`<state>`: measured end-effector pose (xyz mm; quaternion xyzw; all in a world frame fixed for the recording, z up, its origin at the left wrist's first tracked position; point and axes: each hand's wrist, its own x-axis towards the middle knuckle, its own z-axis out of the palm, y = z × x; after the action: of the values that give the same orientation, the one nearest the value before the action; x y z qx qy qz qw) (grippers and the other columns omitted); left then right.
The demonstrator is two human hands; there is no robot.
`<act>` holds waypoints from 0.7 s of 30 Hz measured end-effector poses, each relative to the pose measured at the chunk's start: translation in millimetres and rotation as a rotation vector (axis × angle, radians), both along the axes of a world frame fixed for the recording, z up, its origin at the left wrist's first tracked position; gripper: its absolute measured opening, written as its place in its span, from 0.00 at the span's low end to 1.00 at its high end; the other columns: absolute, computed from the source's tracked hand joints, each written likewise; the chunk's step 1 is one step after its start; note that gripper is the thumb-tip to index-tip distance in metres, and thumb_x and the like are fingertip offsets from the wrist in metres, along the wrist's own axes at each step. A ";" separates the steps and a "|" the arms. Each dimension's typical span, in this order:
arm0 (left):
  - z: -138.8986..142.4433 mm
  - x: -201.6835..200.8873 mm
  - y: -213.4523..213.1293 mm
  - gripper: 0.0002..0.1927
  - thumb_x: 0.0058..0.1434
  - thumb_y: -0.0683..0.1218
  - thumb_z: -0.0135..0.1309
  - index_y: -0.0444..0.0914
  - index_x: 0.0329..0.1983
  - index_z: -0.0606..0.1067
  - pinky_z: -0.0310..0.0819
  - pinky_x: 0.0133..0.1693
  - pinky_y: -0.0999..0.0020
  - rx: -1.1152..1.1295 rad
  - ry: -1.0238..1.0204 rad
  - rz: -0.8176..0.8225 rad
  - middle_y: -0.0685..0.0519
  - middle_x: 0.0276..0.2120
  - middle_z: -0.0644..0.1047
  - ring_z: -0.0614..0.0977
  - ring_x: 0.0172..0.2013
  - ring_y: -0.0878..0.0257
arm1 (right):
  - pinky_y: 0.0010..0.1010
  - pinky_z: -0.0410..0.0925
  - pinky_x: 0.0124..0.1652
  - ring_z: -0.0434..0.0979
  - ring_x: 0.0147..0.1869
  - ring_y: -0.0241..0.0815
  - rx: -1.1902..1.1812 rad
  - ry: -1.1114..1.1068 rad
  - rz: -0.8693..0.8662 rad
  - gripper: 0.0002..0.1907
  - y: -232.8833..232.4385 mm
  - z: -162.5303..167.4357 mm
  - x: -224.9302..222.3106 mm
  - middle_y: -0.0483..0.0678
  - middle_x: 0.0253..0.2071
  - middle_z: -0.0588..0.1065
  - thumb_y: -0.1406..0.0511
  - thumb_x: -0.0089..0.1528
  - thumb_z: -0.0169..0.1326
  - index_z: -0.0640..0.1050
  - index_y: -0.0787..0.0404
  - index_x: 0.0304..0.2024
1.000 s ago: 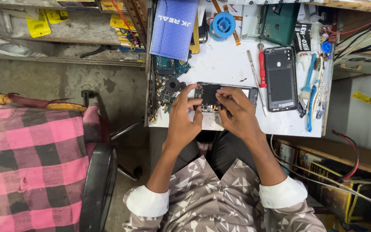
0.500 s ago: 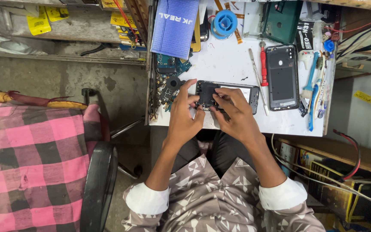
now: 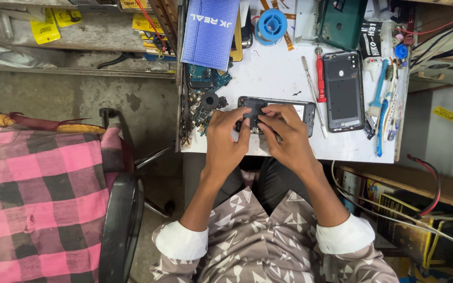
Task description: The person pries open the back cover of a smartphone at a cluttered repair workbench, lifts out the battery, and uses a red screwdriver to unscrew and work on the exposed internal components, handling the phone frame and back cover as they go.
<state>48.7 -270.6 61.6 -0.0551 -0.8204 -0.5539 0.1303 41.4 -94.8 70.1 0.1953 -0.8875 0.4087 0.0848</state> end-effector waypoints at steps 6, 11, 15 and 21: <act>0.1 1.5 -0.2 0.11 0.61 0.37 0.57 0.33 0.47 0.80 0.70 0.41 0.56 -0.047 0.035 0.010 0.46 0.31 0.79 0.75 0.36 0.51 | 0.29 0.77 0.45 0.81 0.48 0.45 -0.112 -0.110 0.002 0.08 -1.8 6.6 -3.5 0.53 0.50 0.75 0.76 0.61 0.60 0.81 0.70 0.43; 1.1 0.5 -0.7 0.13 0.59 0.36 0.58 0.34 0.48 0.80 0.70 0.41 0.56 -0.043 0.038 -0.001 0.46 0.31 0.78 0.75 0.37 0.50 | 0.30 0.76 0.45 0.80 0.48 0.47 -0.077 -0.097 0.031 0.08 -3.4 12.8 -6.4 0.53 0.48 0.75 0.76 0.61 0.61 0.81 0.71 0.43; 2.3 2.4 -1.3 0.13 0.59 0.36 0.58 0.34 0.48 0.80 0.70 0.42 0.56 -0.062 0.071 0.017 0.46 0.33 0.78 0.75 0.38 0.50 | 0.29 0.75 0.44 0.80 0.47 0.46 -0.064 -0.115 0.028 0.07 -5.7 16.8 -7.4 0.53 0.47 0.75 0.76 0.62 0.60 0.80 0.71 0.43; 2.0 6.9 -0.7 0.14 0.58 0.37 0.61 0.36 0.47 0.82 0.69 0.41 0.57 -0.131 0.064 0.031 0.48 0.36 0.77 0.73 0.38 0.52 | 0.27 0.72 0.37 0.80 0.40 0.41 -0.043 -0.188 -0.011 0.08 -7.6 19.5 -10.8 0.52 0.46 0.75 0.75 0.64 0.58 0.80 0.71 0.46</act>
<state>55.6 -271.2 63.6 -0.0686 -0.8511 -0.4948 0.1614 30.6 -102.4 89.6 0.1494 -0.8836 0.4436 0.0076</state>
